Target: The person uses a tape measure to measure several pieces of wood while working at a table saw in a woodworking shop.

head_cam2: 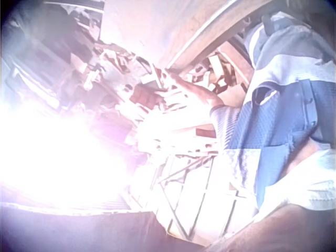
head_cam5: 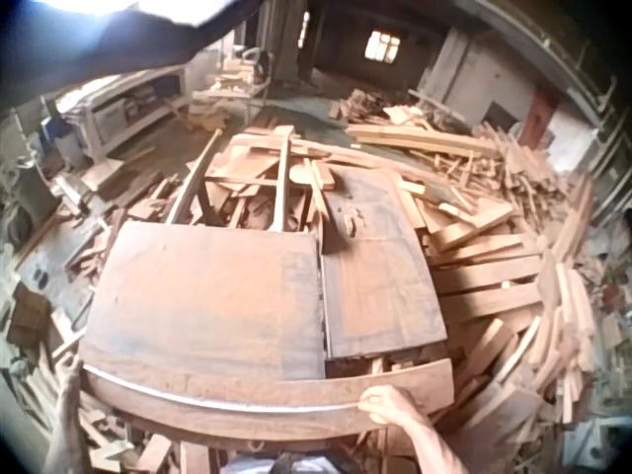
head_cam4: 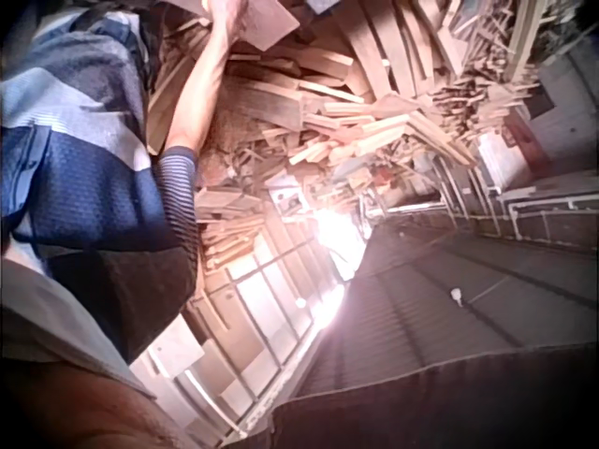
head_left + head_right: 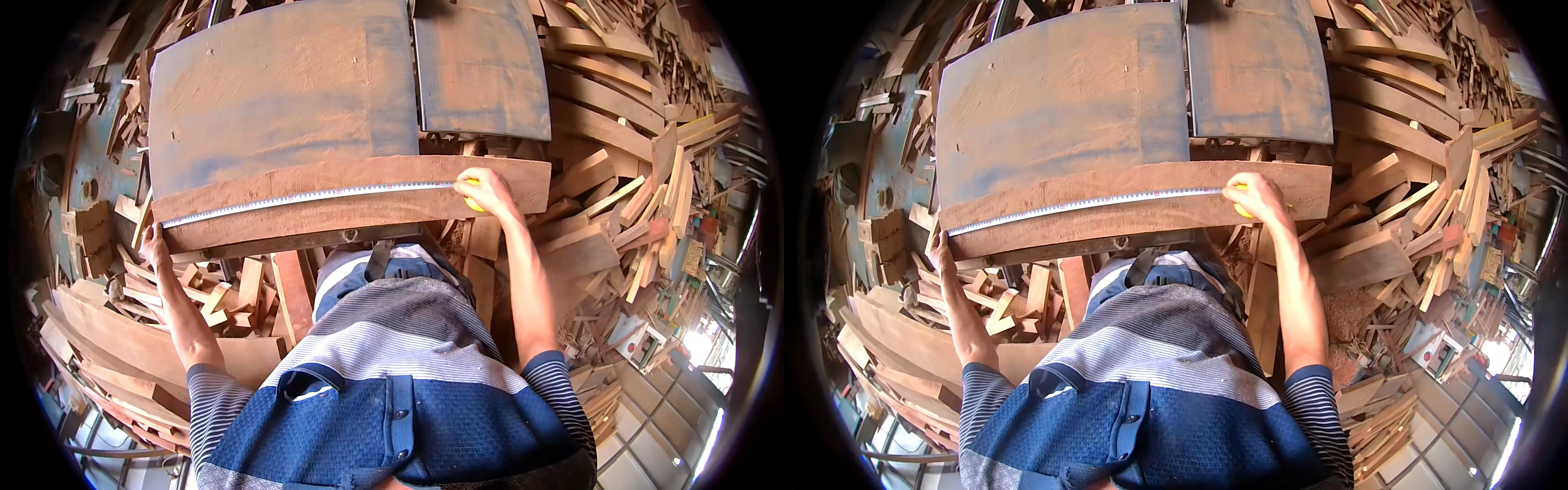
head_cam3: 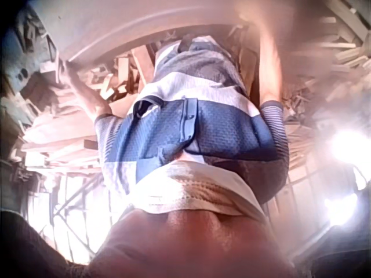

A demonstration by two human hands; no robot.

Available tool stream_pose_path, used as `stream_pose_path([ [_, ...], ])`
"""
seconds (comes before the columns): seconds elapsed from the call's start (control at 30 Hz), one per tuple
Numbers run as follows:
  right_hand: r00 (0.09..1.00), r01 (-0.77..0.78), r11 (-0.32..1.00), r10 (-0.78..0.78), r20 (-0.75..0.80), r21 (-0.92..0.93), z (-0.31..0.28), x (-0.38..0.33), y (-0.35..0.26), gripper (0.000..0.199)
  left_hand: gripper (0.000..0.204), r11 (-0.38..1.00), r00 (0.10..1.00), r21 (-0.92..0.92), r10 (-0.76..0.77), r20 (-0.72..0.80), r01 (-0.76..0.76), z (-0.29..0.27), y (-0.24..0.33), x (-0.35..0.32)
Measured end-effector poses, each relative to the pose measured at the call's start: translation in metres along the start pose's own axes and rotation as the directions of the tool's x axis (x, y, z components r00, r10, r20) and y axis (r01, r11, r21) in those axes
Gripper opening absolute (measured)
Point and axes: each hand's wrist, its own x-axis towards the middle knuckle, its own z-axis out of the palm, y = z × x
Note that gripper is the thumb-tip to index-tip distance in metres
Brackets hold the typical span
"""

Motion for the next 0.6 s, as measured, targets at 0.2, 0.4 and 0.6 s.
stream_pose_path([
  [0.2, 0.999, -0.026, 0.999, 0.025, -0.039, -0.023, 0.02, 0.022, -0.033, 0.035, 0.055, 0.997, 0.998, 0.047, -0.061, -0.033, 0.062, 0.001, 0.01, -0.011],
  [0.4, 0.99, -0.036, 0.988, 0.014, -0.141, -0.149, 0.031, 0.025, -0.065, 0.032, 0.056, 0.995, 0.992, 0.07, -0.068, -0.102, 0.076, 0.011, 0.031, -0.029],
  [0.6, 0.993, 0.004, 0.986, -0.024, -0.115, -0.164, 0.034, 0.028, -0.075, 0.032, 0.053, 1.0, 0.992, 0.015, -0.017, -0.127, 0.019, 0.013, 0.02, -0.023],
])
